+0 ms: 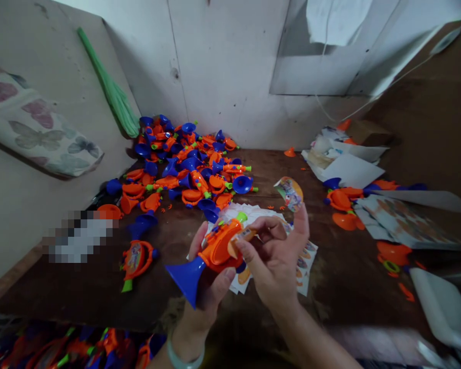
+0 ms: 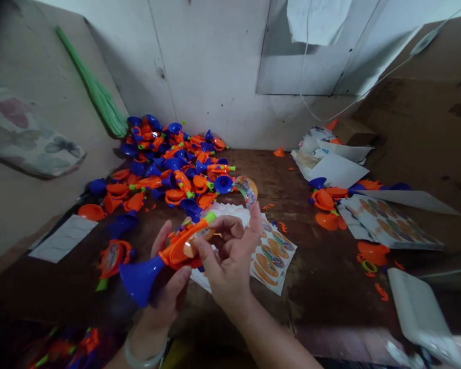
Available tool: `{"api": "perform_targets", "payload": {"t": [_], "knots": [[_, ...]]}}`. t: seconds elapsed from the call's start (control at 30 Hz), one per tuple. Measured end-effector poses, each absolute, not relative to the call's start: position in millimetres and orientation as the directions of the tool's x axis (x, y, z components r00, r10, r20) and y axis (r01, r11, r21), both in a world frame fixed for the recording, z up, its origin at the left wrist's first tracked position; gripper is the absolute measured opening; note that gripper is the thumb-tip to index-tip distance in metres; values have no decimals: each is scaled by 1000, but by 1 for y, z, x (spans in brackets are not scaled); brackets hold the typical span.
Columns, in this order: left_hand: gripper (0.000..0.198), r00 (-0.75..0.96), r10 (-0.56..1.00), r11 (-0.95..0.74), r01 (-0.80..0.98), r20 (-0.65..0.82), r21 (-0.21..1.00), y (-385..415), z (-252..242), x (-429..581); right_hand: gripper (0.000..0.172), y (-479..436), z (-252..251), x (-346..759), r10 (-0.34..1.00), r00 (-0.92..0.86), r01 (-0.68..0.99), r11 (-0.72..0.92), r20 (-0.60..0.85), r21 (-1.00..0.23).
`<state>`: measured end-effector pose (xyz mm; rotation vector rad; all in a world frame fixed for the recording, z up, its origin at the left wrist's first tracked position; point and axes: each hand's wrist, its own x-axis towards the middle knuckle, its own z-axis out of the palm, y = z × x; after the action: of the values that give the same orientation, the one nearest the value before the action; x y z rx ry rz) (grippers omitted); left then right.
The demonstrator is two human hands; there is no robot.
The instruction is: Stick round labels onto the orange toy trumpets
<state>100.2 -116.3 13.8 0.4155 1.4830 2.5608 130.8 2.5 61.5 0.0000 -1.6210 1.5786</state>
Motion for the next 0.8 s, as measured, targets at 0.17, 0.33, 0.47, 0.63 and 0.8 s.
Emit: {"api": "perform_targets", "payload": {"t": [0.17, 0.33, 0.47, 0.63, 0.8], "knots": [[81, -936, 193, -540, 149, 294, 828, -113, 14, 103, 106, -17, 64, 134, 573, -657, -529, 112, 490, -841], [77, -949, 168, -513, 147, 268, 845, -114, 15, 102, 106, -17, 67, 135, 569, -672, -522, 92, 475, -848], [65, -965, 127, -485, 140, 228, 863, -113, 15, 101, 102, -15, 68, 136, 557, -695, -521, 45, 454, -853], [63, -968, 126, -475, 132, 216, 870, -113, 12, 100, 102, -12, 67, 135, 552, -707, -499, 52, 442, -865], [64, -967, 140, -446, 131, 213, 886, -113, 9, 100, 102, -13, 66, 132, 554, -694, -516, 63, 460, -854]]}}
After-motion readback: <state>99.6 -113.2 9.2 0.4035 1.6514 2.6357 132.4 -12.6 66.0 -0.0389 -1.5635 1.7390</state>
